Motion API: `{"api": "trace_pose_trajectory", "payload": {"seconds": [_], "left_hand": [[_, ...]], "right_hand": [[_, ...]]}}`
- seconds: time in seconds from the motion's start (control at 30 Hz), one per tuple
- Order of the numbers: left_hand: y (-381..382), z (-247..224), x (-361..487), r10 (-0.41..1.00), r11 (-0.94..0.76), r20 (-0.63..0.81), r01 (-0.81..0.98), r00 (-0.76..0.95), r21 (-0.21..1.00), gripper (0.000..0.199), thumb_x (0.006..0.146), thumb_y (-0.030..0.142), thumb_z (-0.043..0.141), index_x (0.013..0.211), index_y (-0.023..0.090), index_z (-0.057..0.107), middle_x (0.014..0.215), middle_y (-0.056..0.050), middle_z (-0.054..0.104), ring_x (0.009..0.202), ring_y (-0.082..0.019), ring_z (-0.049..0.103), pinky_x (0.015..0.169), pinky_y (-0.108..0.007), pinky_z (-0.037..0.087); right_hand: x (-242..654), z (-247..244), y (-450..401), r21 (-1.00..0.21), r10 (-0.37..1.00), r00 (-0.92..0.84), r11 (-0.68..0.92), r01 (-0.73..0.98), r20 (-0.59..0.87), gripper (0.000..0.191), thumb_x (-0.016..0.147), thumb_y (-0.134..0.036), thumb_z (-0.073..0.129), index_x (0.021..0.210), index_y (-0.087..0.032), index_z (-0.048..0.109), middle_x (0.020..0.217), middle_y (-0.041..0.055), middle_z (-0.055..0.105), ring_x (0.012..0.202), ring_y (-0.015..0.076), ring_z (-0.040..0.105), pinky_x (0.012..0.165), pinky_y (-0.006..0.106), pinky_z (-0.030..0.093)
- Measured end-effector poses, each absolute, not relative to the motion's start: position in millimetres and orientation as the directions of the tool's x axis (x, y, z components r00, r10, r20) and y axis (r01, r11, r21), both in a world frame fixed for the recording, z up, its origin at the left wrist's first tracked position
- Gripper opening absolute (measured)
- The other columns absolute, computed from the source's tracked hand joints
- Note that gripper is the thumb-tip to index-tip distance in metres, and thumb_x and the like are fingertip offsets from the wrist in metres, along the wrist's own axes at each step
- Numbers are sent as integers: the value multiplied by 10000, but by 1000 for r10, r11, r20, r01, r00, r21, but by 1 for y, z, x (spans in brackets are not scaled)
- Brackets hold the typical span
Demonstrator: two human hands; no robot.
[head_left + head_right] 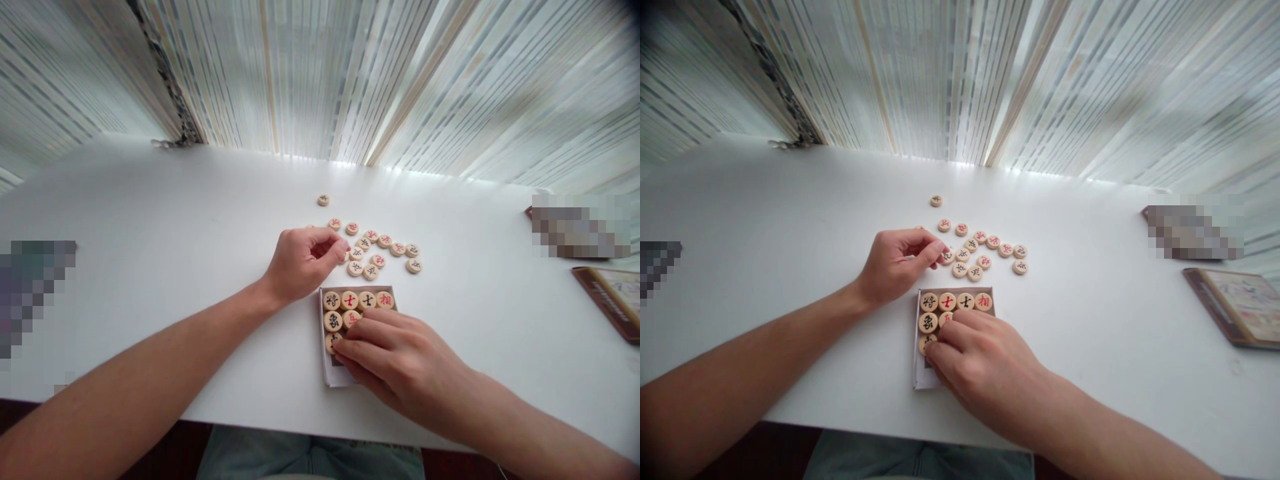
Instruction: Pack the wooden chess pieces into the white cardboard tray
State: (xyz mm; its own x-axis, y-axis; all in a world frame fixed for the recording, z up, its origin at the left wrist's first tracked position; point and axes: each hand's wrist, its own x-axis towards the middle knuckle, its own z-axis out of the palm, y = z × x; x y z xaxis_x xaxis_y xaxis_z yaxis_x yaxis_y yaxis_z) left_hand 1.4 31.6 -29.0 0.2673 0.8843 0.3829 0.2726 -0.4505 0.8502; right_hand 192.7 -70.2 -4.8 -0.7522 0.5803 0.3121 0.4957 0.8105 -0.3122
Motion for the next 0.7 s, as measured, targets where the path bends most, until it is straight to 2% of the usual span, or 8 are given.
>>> {"api": "trace_pose_trajectory", "payload": {"seconds": [0.33,0.47,0.53,0.6,0.67,0.7], "left_hand": [[34,-27,-2,896,-430,370,275,246,860,245,952,309,677,790,163,790,749,-52,804,672,-173,738,640,-262,581],[37,-27,-3,900,-425,367,281,235,861,257,950,331,678,792,164,792,723,-52,802,659,-180,741,630,-264,585],[40,-28,-5,904,-422,371,291,214,859,264,947,343,678,805,160,802,714,-56,801,649,-181,744,619,-264,584],[45,-28,-7,911,-409,371,298,179,862,264,943,345,675,818,157,812,714,-60,804,635,-181,747,599,-260,580],[49,-28,-10,918,-397,371,307,141,865,264,936,338,670,805,158,813,701,-59,799,611,-175,741,577,-253,570],[52,-28,-12,919,-394,375,313,124,864,265,932,335,668,796,158,811,690,-57,794,598,-170,735,569,-249,565]], "right_hand": [[191,-8,-70,-283,581,-735,813,509,350,271,1063,-184,617,849,-171,783,749,34,711,679,199,587,625,355,440],[199,-3,-60,-379,585,-676,809,449,447,245,1060,-228,633,869,-173,776,733,41,722,651,175,620,629,318,480],[210,0,-47,-428,624,-565,782,454,540,195,1029,-198,664,868,-173,771,722,40,731,631,154,629,601,282,479],[227,-1,-27,-445,704,-389,690,571,594,195,993,-212,699,813,-182,768,666,24,716,565,136,588,561,273,445],[250,-5,-3,-559,822,-81,452,695,563,221,937,-311,742,751,-194,768,622,22,702,523,140,537,540,291,415],[261,-9,8,-649,856,92,311,695,509,229,904,-358,754,748,-191,774,613,25,699,522,145,529,529,294,400]]}}
